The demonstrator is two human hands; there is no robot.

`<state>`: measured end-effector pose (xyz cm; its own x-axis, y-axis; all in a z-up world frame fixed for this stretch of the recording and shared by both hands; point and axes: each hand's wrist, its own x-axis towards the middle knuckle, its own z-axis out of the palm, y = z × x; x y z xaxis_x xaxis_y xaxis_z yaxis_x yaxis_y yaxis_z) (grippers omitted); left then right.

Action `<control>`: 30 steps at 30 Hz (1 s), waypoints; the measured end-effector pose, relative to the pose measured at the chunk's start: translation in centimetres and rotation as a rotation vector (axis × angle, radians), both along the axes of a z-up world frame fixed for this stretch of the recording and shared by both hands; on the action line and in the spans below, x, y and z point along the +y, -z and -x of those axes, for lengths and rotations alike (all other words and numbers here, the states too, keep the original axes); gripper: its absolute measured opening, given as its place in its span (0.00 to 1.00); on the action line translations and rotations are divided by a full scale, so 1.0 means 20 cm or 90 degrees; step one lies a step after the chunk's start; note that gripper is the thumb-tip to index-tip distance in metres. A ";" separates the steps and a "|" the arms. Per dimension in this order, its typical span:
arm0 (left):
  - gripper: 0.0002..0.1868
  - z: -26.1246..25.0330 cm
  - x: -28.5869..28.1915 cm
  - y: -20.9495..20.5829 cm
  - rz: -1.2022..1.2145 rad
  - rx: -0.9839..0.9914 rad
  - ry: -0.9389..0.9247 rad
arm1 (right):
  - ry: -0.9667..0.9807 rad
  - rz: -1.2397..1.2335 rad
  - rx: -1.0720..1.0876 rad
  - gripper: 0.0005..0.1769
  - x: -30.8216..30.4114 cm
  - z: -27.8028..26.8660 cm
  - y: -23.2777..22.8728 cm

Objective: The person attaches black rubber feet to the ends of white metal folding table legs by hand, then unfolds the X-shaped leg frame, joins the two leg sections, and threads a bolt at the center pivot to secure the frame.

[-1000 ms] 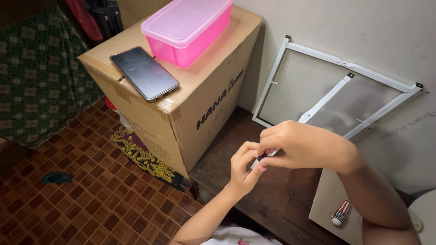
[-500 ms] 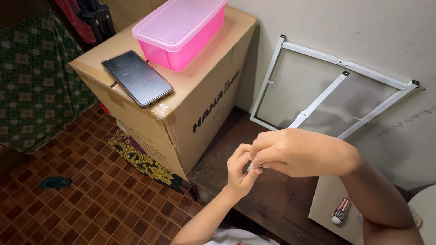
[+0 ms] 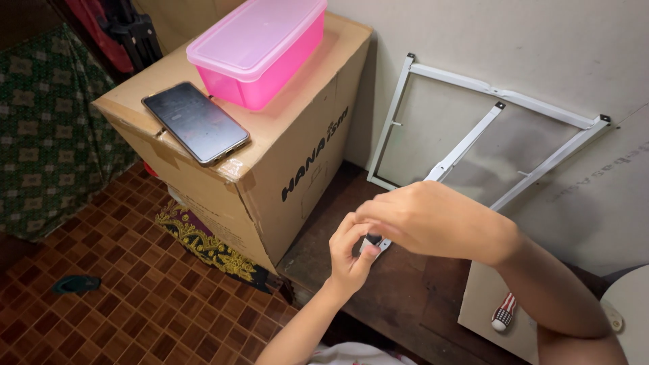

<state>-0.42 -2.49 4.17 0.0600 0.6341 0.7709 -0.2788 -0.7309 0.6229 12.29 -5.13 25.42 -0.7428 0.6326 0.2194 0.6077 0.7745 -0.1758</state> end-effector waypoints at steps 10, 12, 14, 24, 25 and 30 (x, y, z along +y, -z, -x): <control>0.19 -0.02 0.01 0.03 0.011 -0.015 0.020 | -0.036 0.092 -0.027 0.10 0.00 -0.01 0.03; 0.19 -0.02 0.01 0.04 0.014 -0.016 0.011 | 0.008 0.109 -0.037 0.09 -0.01 0.01 0.04; 0.20 -0.03 0.02 0.05 0.016 -0.021 0.009 | 0.002 0.052 -0.017 0.10 -0.01 0.03 0.06; 0.26 0.02 0.01 -0.04 0.047 -0.029 0.077 | 0.207 -0.091 0.173 0.09 0.09 -0.11 0.22; 0.25 0.03 0.01 -0.07 0.034 -0.032 0.083 | 0.239 -0.094 0.184 0.09 0.12 -0.13 0.26; 0.20 0.10 0.03 -0.17 0.017 -0.016 0.090 | 0.350 -0.041 0.289 0.10 0.23 -0.17 0.49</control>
